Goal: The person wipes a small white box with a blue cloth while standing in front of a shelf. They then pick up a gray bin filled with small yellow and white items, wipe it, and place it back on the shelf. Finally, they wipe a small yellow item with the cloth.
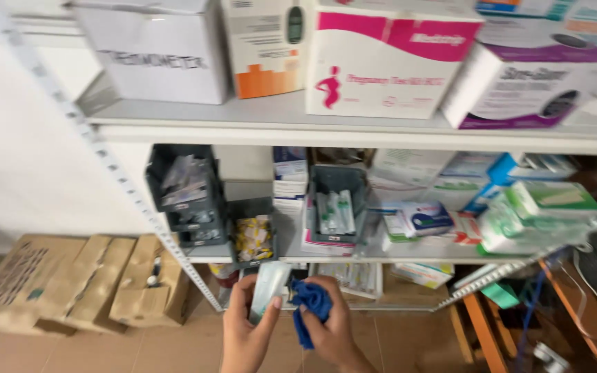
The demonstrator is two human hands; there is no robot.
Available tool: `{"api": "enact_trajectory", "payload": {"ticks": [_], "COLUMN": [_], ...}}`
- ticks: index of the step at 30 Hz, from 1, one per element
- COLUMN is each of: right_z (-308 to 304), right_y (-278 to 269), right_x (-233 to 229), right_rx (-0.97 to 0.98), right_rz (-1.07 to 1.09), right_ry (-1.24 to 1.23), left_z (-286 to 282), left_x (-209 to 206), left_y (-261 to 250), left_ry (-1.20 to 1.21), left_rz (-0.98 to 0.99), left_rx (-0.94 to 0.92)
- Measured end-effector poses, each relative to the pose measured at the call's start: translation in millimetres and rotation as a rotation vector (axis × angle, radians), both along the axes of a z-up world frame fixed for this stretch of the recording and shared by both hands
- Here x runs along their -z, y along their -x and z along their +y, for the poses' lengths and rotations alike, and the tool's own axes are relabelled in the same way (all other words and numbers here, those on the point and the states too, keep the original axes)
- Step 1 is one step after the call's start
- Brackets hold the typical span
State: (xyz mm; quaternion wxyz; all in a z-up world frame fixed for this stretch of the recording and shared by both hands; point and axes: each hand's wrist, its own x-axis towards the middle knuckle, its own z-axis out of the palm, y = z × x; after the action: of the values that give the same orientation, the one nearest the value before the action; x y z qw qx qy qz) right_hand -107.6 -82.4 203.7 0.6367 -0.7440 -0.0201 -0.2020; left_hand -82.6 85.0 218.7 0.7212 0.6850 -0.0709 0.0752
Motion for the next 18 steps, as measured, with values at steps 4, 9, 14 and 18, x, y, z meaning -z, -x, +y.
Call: {"api": "enact_trajectory", "payload": {"ticks": [4,9,14,18], "right_z": [45.4,80.1,86.2,83.8], "right_y": [-2.8,-10.2,-11.0,-13.4], "right_x": [-23.0,-33.2,-19.6,-25.1], "right_rx": [-0.279,-0.609,-0.649,-0.622], "right_rz": [-0.174,-0.456,-0.389,-0.339], "right_ry": [0.053,0.082,0.083,0.073], "left_z": [47.9,100.3,129.3,126.3], "left_x": [4.5,24.5,41.4,18.4], "left_y": [8.3,29.8,49.6,51.7], "left_ry": [-0.006,0.033,0.175,0.204], "left_rz": [0.113,0.095,0.272,0.326], "left_rx": [-0.274,-0.481,-0.527,-0.513]}}
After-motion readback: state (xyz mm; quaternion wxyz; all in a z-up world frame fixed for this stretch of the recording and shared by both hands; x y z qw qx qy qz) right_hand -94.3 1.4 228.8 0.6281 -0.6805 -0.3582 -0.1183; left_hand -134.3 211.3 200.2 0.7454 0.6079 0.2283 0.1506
